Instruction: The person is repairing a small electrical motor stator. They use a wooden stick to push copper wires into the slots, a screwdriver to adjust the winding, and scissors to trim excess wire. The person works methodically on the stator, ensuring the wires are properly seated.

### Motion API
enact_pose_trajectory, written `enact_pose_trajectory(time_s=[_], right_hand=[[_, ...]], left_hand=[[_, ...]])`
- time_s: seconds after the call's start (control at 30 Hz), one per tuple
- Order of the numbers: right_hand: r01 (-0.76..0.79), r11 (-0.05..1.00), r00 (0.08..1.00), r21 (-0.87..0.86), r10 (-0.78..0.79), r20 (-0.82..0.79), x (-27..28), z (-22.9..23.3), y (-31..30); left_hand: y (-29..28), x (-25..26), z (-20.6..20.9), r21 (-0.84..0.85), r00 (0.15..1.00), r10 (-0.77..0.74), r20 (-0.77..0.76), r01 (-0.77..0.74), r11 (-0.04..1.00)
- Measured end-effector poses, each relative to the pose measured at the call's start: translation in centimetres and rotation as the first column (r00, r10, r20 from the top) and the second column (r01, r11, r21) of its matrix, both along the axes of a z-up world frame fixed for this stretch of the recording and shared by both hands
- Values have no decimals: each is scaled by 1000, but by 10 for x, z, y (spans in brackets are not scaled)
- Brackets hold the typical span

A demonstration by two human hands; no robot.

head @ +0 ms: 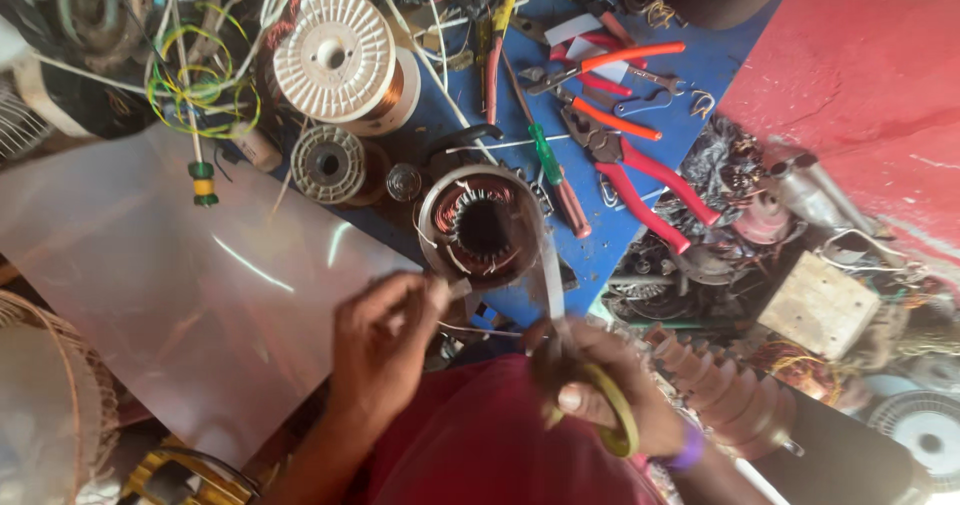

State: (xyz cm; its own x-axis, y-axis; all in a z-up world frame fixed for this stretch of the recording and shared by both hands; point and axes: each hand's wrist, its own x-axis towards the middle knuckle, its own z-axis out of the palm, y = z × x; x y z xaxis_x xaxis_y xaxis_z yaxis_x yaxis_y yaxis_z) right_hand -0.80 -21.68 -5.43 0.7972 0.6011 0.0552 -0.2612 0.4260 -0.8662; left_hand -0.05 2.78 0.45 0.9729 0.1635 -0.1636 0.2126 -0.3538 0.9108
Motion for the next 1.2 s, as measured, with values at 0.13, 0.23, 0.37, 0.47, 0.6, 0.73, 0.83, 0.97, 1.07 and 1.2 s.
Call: enact_pose_trajectory(time_s=[0.13, 0.23, 0.37, 0.47, 0.6, 0.73, 0.83, 0.97, 1.07, 1.2], right_hand=[[495, 399, 866, -772, -153, 476, 41, 32, -34], [555, 166, 830, -815, -46, 556, 89, 31, -35], [695, 228, 687, -682, 70, 723, 128, 2, -32], [696, 278, 641, -662, 174, 747, 136, -21, -24], [698, 310, 641, -646, 131, 756, 136, -17, -9], [653, 530, 627, -541, 22, 778, 123, 20, 2], [550, 674, 684, -493, -24, 729, 105, 47, 10], [608, 655, 426, -448, 206, 881, 97, 67, 15], [622, 622, 355, -475, 317, 880, 98, 67, 12], [603, 636, 304, -481, 375, 876, 105, 63, 6]], left_hand=[[-12, 19, 10, 441, 994, -101, 32, 77, 894], [-30, 29, 9, 558, 947, -235, 219, 76, 827], [-34, 37, 4, 617, 933, -296, 204, 112, 779], [-38, 35, 4, 604, 961, -265, 81, 164, 780], [-39, 42, 11, 582, 971, -235, -42, 215, 784], [-37, 46, 13, 519, 965, -206, -159, 260, 815], [-31, 47, 9, 538, 962, -266, -54, 252, 805], [-24, 50, 9, 494, 947, -316, -50, 299, 817], [-21, 51, 5, 466, 940, -334, -73, 328, 821], [-22, 50, -2, 465, 938, -345, -39, 323, 825]])
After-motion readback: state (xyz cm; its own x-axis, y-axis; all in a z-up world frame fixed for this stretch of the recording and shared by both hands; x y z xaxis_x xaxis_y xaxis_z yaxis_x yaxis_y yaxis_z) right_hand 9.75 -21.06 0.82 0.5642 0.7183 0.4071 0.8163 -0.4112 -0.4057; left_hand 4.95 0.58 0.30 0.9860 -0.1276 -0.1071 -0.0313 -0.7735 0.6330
